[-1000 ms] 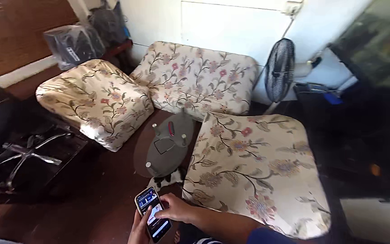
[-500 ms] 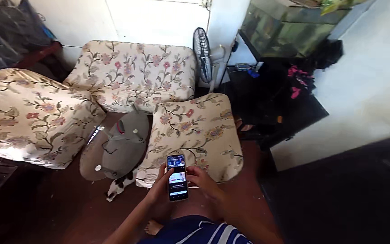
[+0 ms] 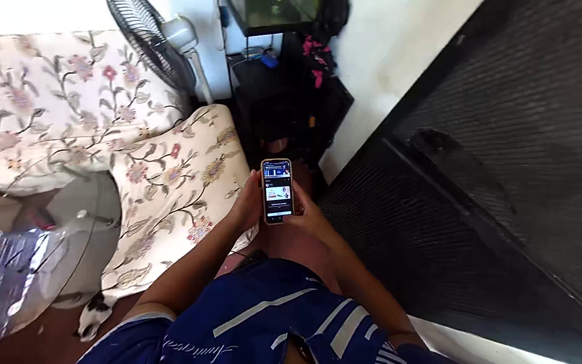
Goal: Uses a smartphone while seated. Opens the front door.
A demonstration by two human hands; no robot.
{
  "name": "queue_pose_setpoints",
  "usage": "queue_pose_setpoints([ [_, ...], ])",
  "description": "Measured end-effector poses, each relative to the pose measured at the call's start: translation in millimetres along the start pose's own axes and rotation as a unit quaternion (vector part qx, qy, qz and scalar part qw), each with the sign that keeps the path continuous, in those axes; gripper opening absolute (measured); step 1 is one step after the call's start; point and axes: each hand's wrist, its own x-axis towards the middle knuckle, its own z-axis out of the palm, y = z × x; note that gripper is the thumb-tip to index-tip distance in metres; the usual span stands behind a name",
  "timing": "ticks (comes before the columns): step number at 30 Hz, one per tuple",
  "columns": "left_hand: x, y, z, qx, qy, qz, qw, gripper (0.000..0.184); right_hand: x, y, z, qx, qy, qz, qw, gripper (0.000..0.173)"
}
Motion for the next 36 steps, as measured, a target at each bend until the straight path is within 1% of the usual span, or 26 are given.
queue_pose_setpoints([
  [3,29,-3,15,0.0,-0.03,0.001,1.0,0.075,5,4,-19,-0.037,0.056,-0.014,0.998,0.104],
  [5,45,-3,19,-0.004,-0.041,0.005,0.999,0.075,15,8,-29,-0.065,0.077,-0.018,0.995,0.105],
  [10,87,1,15,-0.026,-0.039,0.028,0.999,0.074,52,0,-58,-0.082,0.055,-0.029,0.995,0.108],
  [13,113,9,7,-0.032,-0.015,0.046,0.998,0.07,87,-4,-69,-0.099,0.036,-0.04,0.994,0.107],
  [16,138,25,-5,-0.045,0.014,0.053,0.997,0.067,128,-9,-78,-0.083,0.003,-0.052,0.995,0.111],
  [18,149,35,-16,-0.049,0.037,0.052,0.997,0.066,154,-13,-78,-0.097,-0.016,-0.055,0.994,0.111],
  [20,156,43,-28,-0.047,0.06,0.059,0.995,0.065,179,-16,-74,-0.105,-0.044,-0.056,0.992,0.11],
  [24,164,51,-61,-0.06,0.105,0.04,0.992,0.067,226,-9,-59,-0.078,-0.106,-0.037,0.991,0.114],
  [26,162,51,-77,-0.067,0.13,0.04,0.988,0.068,243,-4,-49,-0.075,-0.136,-0.032,0.987,0.114],
  [31,135,52,-115,-0.102,0.209,0.071,0.97,0.067,279,-12,-11,-0.085,-0.241,-0.015,0.967,0.113],
  [34,110,56,-130,-0.117,0.251,0.108,0.955,0.071,299,-17,19,-0.122,-0.307,-0.037,0.943,0.11],
  [36,93,56,-137,-0.13,0.29,0.139,0.938,0.071,312,-22,40,-0.139,-0.357,-0.031,0.923,0.111],
])
